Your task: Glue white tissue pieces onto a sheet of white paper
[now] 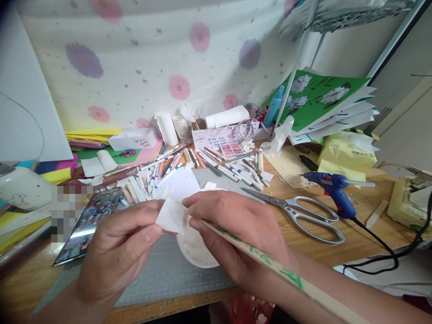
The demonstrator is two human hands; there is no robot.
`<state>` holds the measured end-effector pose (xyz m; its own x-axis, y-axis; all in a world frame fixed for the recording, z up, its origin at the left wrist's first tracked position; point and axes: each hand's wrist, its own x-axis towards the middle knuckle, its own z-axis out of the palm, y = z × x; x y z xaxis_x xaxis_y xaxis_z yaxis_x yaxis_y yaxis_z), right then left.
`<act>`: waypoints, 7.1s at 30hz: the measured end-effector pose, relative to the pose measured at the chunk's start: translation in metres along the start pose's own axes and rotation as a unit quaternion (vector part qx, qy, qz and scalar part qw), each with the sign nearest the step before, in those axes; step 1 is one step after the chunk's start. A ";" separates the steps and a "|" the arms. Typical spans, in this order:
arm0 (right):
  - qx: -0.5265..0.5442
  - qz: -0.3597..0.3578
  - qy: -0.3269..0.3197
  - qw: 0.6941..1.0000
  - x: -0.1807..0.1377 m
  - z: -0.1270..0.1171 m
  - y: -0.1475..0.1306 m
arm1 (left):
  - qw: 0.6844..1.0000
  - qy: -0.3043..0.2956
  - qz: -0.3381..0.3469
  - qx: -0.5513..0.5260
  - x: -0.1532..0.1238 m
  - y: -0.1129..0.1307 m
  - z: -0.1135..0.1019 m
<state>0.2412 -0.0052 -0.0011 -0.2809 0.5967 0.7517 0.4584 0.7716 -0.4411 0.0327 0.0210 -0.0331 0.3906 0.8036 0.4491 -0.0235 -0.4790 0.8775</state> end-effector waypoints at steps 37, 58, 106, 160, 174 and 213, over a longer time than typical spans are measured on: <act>0.159 -0.012 -0.053 0.986 0.006 -0.007 0.001 | 0.970 -0.008 -0.084 -0.230 0.007 -0.004 0.004; 0.134 -0.027 -0.080 0.987 0.005 -0.007 0.003 | 0.957 -0.016 -0.111 -0.266 0.008 -0.001 0.004; 0.108 -0.027 -0.103 0.988 0.008 -0.016 0.002 | 0.966 -0.006 -0.128 -0.224 0.007 -0.001 0.004; 0.127 -0.060 -0.139 0.980 0.008 -0.016 0.003 | 0.976 -0.027 -0.103 -0.192 0.005 -0.004 0.000; 0.137 -0.052 -0.144 0.979 0.008 -0.016 0.003 | 0.975 -0.031 -0.103 -0.192 0.004 -0.003 0.000; 0.143 -0.041 -0.137 0.979 0.008 -0.015 0.001 | 0.978 -0.019 -0.094 -0.187 0.005 -0.001 0.001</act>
<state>0.2526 -0.0028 0.0118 -0.5404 0.5369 0.6478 0.1811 0.8261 -0.5336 0.0356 0.0251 -0.0318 0.4541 0.8481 0.2729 -0.2796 -0.1551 0.9475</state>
